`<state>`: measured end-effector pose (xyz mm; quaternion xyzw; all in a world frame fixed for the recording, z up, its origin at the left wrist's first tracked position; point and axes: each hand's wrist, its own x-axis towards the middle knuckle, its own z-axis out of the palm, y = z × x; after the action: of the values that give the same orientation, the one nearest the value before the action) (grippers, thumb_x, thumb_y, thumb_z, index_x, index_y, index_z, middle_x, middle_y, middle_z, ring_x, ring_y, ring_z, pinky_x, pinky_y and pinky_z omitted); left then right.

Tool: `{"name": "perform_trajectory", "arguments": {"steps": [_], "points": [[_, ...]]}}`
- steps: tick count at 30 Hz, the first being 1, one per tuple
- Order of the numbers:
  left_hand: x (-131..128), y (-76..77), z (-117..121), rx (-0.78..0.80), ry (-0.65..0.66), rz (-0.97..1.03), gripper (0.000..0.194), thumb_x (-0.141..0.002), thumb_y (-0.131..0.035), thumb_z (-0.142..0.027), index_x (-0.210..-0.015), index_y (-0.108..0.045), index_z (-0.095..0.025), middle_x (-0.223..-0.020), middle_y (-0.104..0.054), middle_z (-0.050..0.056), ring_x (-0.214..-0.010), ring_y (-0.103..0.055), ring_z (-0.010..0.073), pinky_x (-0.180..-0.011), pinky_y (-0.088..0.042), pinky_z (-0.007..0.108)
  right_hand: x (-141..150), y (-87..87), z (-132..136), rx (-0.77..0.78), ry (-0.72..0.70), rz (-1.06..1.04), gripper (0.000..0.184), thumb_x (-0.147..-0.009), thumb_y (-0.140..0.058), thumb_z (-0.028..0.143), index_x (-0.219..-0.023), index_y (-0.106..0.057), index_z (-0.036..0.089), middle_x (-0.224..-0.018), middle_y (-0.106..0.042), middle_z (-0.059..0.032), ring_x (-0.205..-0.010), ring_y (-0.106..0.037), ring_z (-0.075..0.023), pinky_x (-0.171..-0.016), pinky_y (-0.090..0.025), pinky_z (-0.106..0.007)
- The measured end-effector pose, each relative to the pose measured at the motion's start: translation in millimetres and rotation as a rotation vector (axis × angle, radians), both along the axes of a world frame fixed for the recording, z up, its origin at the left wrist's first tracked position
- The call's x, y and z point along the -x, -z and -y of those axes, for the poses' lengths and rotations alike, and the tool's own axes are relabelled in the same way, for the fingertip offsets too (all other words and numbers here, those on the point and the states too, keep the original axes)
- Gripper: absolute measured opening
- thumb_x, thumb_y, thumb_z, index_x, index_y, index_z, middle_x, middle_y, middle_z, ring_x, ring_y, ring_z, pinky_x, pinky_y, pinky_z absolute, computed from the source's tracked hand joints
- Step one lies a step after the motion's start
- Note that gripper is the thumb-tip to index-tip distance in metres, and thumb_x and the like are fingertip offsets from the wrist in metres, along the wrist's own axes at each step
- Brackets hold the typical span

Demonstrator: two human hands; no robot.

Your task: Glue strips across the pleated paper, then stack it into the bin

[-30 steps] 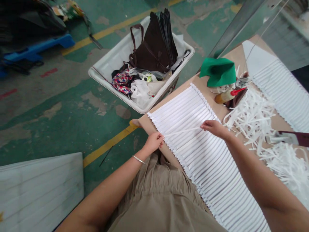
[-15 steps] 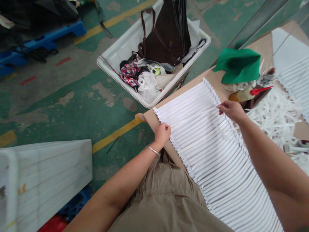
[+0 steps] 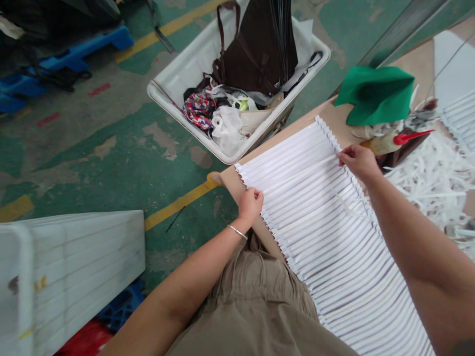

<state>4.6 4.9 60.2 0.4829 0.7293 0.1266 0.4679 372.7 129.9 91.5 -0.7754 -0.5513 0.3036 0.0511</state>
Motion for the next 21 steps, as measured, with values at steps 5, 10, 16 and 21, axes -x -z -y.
{"name": "perform_trajectory", "arguments": {"steps": [5, 10, 16, 21], "points": [[-1, 0.3, -1, 0.003, 0.010, -0.042, 0.018, -0.088, -0.053, -0.028, -0.073, -0.056, -0.019, -0.070, -0.065, 0.002, -0.064, -0.062, 0.0140, -0.061, -0.043, 0.024, -1, 11.3, -4, -0.042, 0.039, -0.001, 0.018, -0.083, -0.060, 0.034, -0.086, -0.066, 0.017, -0.069, -0.069, -0.0035, -0.061, -0.060, -0.0144, -0.058, -0.044, -0.024], [-1, -1.4, -2, 0.008, 0.020, -0.060, 0.019, -0.088, -0.052, -0.029, -0.072, -0.055, -0.019, -0.069, -0.065, 0.002, -0.064, -0.061, 0.0143, -0.061, -0.042, 0.024, 4, 15.6, -9, -0.094, 0.032, 0.050, 0.018, -0.080, -0.061, 0.035, -0.085, -0.067, 0.018, -0.065, -0.067, -0.0028, -0.062, -0.060, -0.0167, -0.061, -0.044, -0.026], [-1, -0.9, -3, -0.020, 0.042, -0.086, 0.020, -0.087, -0.051, -0.030, -0.071, -0.056, -0.020, -0.068, -0.065, 0.002, -0.065, -0.060, 0.0159, -0.061, -0.041, 0.026, 8, 19.0, -17, -0.124, -0.017, 0.112, 0.019, -0.079, -0.060, 0.035, -0.084, -0.067, 0.017, -0.065, -0.067, -0.0048, -0.064, -0.060, -0.0193, -0.063, -0.044, -0.029], [-2, -2.8, -4, -0.011, 0.038, -0.096, 0.019, -0.087, -0.051, -0.030, -0.071, -0.056, -0.020, -0.068, -0.065, 0.002, -0.064, -0.061, 0.0164, -0.061, -0.041, 0.026, 8, 26.9, -20, -0.095, -0.067, 0.192, 0.015, -0.081, -0.057, 0.034, -0.084, -0.066, 0.022, -0.071, -0.068, -0.0049, -0.071, -0.061, -0.0213, -0.066, -0.045, -0.030]]}}
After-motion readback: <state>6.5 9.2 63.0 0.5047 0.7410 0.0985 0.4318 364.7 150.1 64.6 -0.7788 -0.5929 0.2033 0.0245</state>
